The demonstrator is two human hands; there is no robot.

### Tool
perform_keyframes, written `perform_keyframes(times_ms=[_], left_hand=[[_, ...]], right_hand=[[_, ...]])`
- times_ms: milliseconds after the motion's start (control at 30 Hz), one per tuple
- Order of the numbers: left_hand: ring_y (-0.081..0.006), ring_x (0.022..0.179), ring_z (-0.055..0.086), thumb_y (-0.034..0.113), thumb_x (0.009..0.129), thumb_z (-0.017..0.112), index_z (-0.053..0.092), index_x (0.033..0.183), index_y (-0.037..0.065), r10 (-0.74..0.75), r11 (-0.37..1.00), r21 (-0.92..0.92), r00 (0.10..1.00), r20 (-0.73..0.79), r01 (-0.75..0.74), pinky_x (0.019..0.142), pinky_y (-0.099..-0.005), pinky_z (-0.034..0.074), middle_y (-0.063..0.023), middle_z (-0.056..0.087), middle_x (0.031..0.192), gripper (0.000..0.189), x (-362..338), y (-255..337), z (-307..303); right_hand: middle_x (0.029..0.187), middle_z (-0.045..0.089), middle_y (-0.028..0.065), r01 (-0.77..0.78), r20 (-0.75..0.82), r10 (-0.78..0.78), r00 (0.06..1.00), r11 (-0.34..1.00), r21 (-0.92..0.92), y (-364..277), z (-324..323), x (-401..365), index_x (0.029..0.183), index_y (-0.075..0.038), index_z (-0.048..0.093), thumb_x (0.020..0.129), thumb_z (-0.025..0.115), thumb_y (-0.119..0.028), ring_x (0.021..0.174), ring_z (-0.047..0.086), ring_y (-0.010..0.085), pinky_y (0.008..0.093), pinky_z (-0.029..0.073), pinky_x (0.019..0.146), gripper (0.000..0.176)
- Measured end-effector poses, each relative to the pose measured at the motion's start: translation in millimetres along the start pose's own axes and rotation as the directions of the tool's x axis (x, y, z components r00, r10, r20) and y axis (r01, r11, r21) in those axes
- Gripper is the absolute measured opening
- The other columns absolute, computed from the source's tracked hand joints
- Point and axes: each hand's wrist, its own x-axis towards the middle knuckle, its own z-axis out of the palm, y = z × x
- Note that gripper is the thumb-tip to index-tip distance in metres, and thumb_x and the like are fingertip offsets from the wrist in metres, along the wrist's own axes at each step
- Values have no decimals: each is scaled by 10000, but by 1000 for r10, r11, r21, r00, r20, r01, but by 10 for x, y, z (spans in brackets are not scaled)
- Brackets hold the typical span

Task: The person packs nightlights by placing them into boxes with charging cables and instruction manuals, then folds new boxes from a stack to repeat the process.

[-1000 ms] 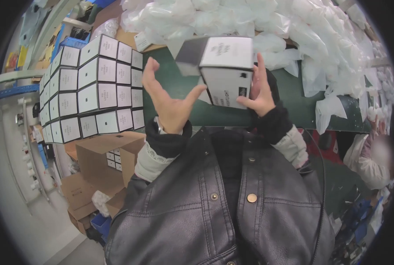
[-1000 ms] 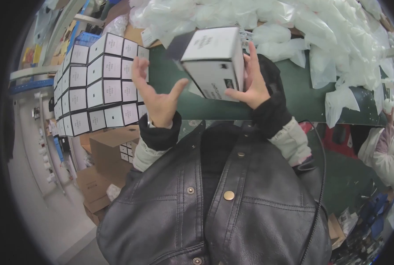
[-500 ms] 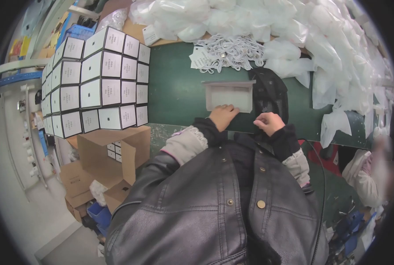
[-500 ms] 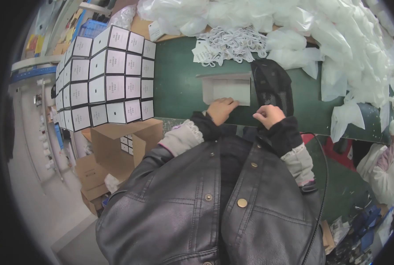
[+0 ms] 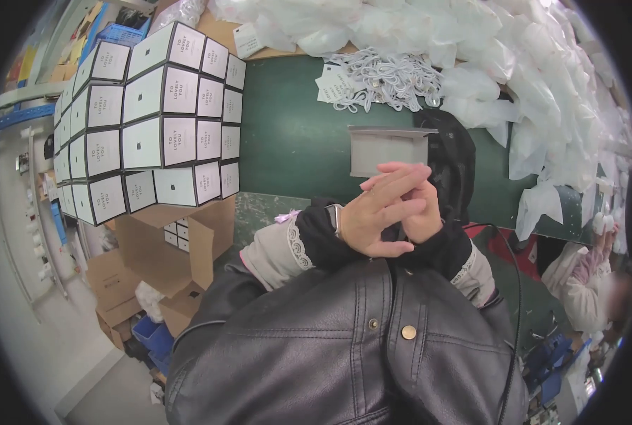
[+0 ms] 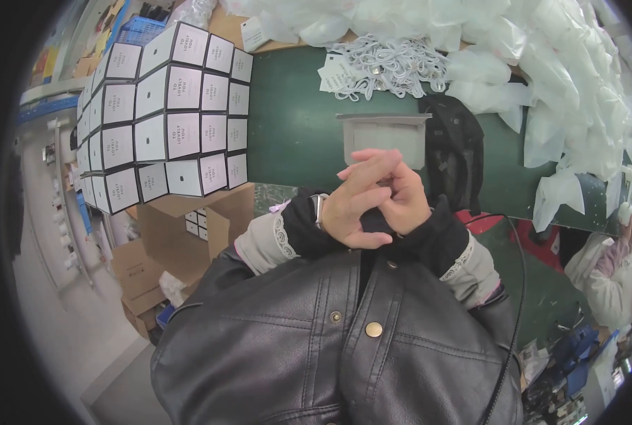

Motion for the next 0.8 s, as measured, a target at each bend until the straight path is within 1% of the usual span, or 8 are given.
perform_keyframes(times_ms=[100,200,300,400,500,667,700,800], left_hand=[[-424,1215,364,293,874,545,420,1247,-48,-73,994,-73,996,43,76,973,-532,356,-295,358,1295,521,47,81,-174],[-230,1014,530,243,903,409,563,1040,78,-200,952,248,978,56,181,1021,-451,267,-97,539,1116,264,27,40,-583],[-198,792,575,116,847,554,623,805,107,-298,738,492,878,-375,461,798,-332,387,-23,632,846,81,100,-426,-1140],[-216,718,581,236,816,572,663,748,147,-446,512,719,861,-245,470,639,-341,418,2,656,792,144,-210,-1324,-1307],[-238,654,556,213,755,616,599,709,110,-445,492,849,894,55,193,528,-351,426,-40,580,705,115,-556,-1950,-1079],[-268,705,528,-41,678,543,593,737,61,-674,407,888,726,133,215,581,-346,449,-87,544,753,128,-441,-2193,-1002],[-271,709,525,-67,660,531,595,737,56,-685,400,892,715,138,210,584,-347,450,-91,536,755,159,-413,-2197,-1039],[-226,579,470,-123,575,509,671,748,108,-318,573,796,948,-3,195,479,-331,326,-38,476,632,331,-377,-2138,-1200]], right_hand=[[1002,607,159,182,167,-135,977,933,-311,175,-37,96,1279,24,283,878,464,-337,978,589,278,415,456,883,569],[1135,528,131,191,13,-196,981,937,-292,168,107,177,1361,-5,232,833,502,-146,865,558,162,264,447,773,609],[1136,517,131,77,-108,-117,987,944,-320,214,105,274,1314,-68,348,827,547,-33,717,536,112,188,423,628,527],[967,601,54,13,-85,-58,995,893,-449,315,-2,188,1145,-93,529,860,529,-51,768,538,124,231,422,673,289],[923,624,58,-105,-91,69,993,860,-500,364,-52,65,1104,-78,572,864,525,-46,818,566,144,248,440,721,246],[897,627,58,-203,-298,72,952,877,-436,407,-138,93,1059,-66,578,868,512,-56,817,573,139,250,473,743,203],[894,627,56,-208,-322,67,944,881,-426,412,-152,78,1052,-65,581,867,509,-55,813,574,138,252,478,743,198],[875,626,64,-224,-396,58,916,893,-389,408,-187,-33,1038,-66,591,863,511,-51,808,578,141,253,480,755,193]])
